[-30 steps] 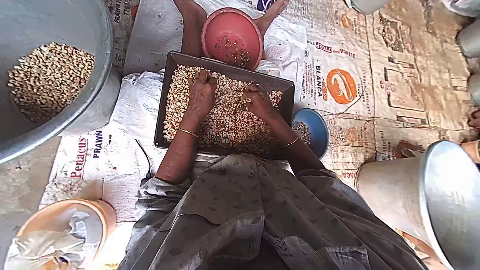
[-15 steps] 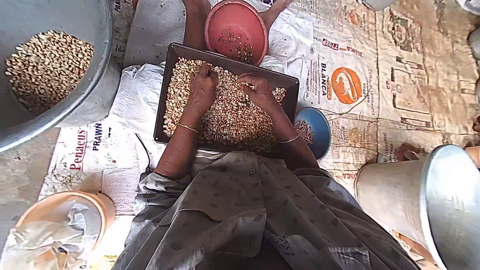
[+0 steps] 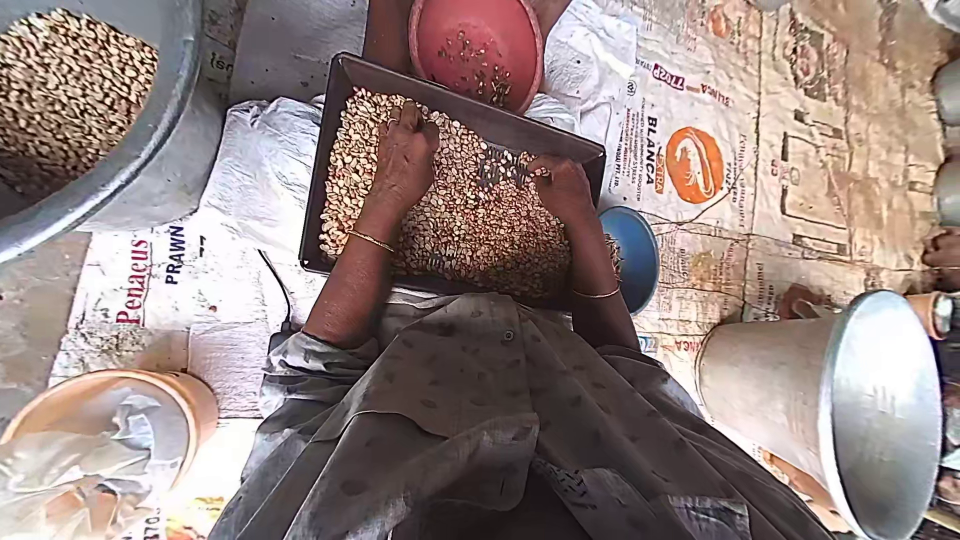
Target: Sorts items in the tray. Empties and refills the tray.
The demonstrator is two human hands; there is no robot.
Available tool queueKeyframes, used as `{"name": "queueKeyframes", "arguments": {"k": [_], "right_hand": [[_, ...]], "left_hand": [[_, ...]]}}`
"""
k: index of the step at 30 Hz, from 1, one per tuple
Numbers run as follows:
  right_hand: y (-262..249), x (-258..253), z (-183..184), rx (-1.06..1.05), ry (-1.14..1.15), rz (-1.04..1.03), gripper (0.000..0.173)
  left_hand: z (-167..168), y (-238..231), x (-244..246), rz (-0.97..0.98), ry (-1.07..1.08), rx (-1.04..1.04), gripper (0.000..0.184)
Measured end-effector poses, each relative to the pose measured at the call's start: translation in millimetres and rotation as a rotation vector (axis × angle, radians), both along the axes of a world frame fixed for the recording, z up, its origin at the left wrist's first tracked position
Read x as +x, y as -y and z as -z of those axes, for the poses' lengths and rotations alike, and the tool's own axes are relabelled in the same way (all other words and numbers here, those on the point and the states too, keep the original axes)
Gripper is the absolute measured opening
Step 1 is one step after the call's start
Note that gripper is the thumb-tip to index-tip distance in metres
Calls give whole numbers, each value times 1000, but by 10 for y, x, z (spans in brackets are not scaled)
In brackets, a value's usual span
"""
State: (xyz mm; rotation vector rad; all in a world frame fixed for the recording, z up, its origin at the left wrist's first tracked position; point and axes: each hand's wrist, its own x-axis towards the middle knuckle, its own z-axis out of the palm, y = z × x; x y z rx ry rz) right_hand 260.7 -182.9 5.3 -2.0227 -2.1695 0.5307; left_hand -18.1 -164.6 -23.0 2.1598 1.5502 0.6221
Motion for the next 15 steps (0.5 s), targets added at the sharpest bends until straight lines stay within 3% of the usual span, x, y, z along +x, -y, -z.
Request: {"name": "queueKeyframes", "arguments": {"k": [5,8,15], "right_hand": [[82,-292,173,17,-235,-75,23],[126,-346,330,74,-63,-172,22],[212,-358,438,217,105,-297,21]], "left_hand": [[3,10,-19,0,8,4,22],[12,8,-11,2,1,11,21],[0,16,-6,0,21,1,22]]}}
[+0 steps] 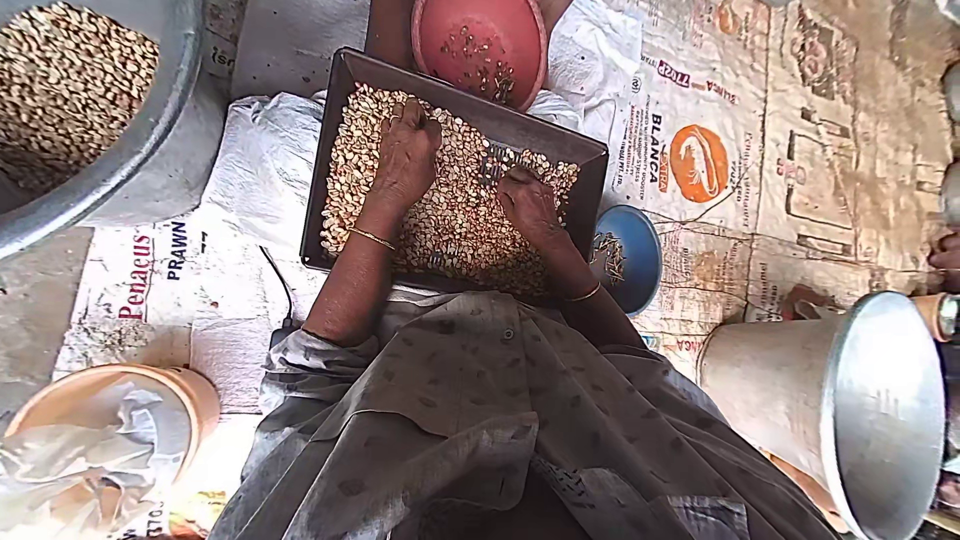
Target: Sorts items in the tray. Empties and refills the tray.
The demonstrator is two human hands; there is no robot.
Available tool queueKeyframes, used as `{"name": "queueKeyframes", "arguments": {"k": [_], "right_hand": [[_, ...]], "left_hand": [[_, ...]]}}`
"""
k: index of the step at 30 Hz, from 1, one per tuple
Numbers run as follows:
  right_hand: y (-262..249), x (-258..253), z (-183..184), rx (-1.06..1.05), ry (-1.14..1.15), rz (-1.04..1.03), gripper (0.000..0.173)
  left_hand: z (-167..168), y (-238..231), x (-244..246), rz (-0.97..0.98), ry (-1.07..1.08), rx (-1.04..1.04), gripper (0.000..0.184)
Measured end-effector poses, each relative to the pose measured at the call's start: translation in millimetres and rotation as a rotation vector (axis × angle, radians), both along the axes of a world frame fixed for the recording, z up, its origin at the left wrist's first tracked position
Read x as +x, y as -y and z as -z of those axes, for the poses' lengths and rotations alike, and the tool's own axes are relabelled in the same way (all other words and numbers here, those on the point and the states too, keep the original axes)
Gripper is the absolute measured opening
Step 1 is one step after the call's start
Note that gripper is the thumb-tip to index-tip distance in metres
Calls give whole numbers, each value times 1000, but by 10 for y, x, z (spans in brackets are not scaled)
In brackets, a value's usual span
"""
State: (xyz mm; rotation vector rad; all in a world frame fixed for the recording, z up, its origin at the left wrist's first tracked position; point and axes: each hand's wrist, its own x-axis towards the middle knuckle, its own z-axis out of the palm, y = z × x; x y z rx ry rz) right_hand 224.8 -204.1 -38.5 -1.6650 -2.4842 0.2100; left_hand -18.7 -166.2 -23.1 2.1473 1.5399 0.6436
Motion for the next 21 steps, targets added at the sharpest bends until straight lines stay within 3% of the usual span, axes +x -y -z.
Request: {"name": "queueKeyframes", "arguments": {"k": [6,8,10,12,14,17,21], "right_hand": [[-144,-18,-275,-170,-16,47,20],[-299,100,-432,-2,-271,146,27],[-487,216,-617,165,-570,235,46],[-528,313,-713,159,-716,283,39],[-385,340,-692,-14,-651,289,24],[-53,348,-548,-305,-443,212,20],[232,462,-297,-284,-292,201,21]], "left_hand": [[-4,6,-6,-5,-1,8,22],[21,11,-12,1,1,18,21],[24,7,-13,6,-2,14,21],[35,6,-16,10,1,18,21],[35,-6,-22,8,2,26,21],[27,-4,-13,8,14,23,21],[2,-9,-10,7,-3,-16,22]]}}
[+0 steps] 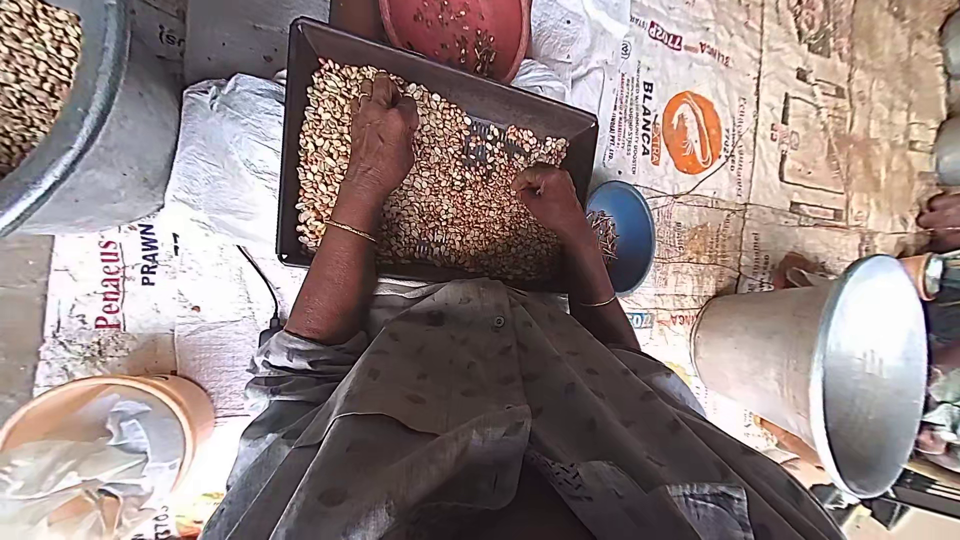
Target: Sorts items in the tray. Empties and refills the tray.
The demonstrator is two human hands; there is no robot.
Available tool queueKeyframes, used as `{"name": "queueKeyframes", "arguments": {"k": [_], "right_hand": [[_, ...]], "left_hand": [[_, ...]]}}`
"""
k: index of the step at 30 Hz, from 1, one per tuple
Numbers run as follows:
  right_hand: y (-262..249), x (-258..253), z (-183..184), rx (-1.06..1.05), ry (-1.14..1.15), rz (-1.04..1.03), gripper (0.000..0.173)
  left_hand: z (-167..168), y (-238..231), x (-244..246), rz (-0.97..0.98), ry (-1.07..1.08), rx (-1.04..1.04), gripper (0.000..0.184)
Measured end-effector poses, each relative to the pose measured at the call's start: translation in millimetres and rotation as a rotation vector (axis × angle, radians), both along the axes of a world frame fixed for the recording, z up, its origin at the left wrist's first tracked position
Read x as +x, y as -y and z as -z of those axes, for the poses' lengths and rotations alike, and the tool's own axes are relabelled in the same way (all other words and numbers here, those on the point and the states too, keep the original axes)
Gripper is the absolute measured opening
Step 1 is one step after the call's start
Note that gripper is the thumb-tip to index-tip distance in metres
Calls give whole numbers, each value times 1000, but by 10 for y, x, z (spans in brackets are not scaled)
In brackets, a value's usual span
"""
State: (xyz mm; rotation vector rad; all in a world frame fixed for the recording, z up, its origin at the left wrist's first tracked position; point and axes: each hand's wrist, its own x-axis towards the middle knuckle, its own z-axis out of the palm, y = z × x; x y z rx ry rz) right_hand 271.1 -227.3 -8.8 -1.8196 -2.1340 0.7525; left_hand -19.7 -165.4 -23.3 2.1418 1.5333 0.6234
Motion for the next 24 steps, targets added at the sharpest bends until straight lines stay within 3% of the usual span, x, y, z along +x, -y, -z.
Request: {"name": "queueKeyframes", "arguments": {"k": [3,6,8,10,13,18,20,22,24], "right_hand": [[133,-110,150,189,-99,-38,21],[315,-437,289,304,-144,-267,28],[433,-638,348,251,65,-468,36],[471,-678,444,261,237,-570,35],[333,-479,427,252,384,-481,29],[-14,-266,146,72,547,1,47],[-126,-253,-14,71,546,140,45],[-114,-375,-165,129,412,126,40],[-58,-622,-152,229,118,-100,30]], "left_hand": [[-2,-8,-7,-3,-1,-2,22],[15,-10,-3,0,-4,1,22],[14,-13,-8,-1,-9,5,22],[23,-7,-19,-1,-6,10,21],[25,-2,-26,-7,7,0,21],[-1,-4,-23,-1,16,-8,21],[14,-17,-31,6,4,-3,22],[24,-26,-25,7,-9,-3,22],[18,-35,-19,7,-10,-2,21]]}}
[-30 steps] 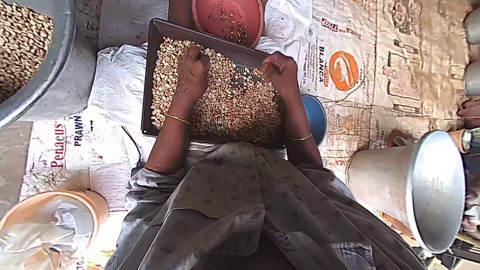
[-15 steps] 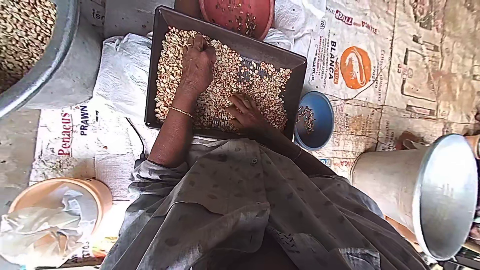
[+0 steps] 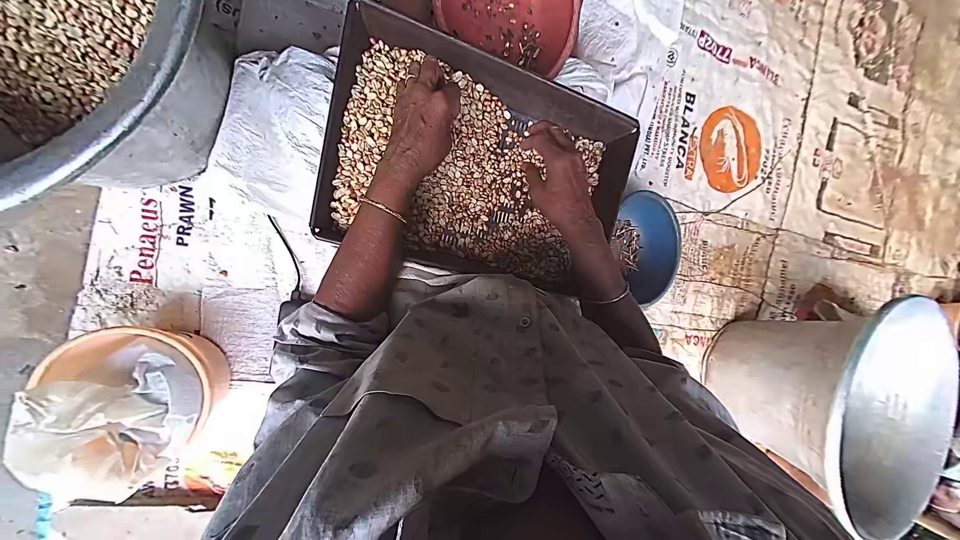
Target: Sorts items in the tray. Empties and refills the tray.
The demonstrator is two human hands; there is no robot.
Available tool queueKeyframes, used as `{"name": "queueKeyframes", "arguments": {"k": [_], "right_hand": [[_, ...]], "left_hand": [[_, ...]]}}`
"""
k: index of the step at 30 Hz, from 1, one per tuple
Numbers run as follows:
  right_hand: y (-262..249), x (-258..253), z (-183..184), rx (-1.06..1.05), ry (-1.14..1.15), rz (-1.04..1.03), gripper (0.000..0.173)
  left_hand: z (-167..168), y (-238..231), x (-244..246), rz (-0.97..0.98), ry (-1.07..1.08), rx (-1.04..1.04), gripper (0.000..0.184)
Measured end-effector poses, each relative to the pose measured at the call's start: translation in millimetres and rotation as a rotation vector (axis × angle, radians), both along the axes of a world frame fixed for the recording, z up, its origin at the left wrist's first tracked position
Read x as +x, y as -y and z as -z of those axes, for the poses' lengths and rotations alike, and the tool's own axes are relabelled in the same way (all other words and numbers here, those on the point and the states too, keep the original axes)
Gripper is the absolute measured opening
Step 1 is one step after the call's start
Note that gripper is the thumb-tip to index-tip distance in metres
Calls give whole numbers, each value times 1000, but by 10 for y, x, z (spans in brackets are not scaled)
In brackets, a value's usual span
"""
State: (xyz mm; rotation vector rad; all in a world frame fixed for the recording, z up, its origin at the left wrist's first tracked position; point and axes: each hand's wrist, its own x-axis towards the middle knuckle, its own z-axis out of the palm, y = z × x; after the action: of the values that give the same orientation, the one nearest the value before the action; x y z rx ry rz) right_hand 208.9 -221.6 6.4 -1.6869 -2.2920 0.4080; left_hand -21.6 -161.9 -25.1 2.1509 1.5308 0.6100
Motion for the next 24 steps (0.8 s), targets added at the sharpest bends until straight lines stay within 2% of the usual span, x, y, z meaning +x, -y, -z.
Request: {"name": "queueKeyframes", "arguments": {"k": [2,4,5,8,11,14,17,21,24], "right_hand": [[40,-344,123,-44,-179,-357,27],[40,-601,258,-122,-92,-570,31],[5,-637,338,-137,-42,-591,30],[-163,-426,374,-178,64,-383,23],[-206,-38,298,-264,55,-115,22],[-87,283,124,-377,-139,-131,19],[7,316,-114,-508,-374,-205,23],[-232,222,-80,-244,-208,-80,31],[-413,15,72,-97,-274,-54,27]], "left_hand": [[3,2,-1,-5,14,7,19],[-6,20,-28,-10,35,6,20],[-1,28,-50,-23,46,15,21],[11,15,-102,-60,44,25,24],[-22,2,-92,-63,7,-18,23],[-43,-14,-81,-49,23,-19,23],[-29,-5,-83,-41,32,-15,22],[-19,11,-88,-37,37,1,22],[-35,5,-96,-39,33,4,23]]}}
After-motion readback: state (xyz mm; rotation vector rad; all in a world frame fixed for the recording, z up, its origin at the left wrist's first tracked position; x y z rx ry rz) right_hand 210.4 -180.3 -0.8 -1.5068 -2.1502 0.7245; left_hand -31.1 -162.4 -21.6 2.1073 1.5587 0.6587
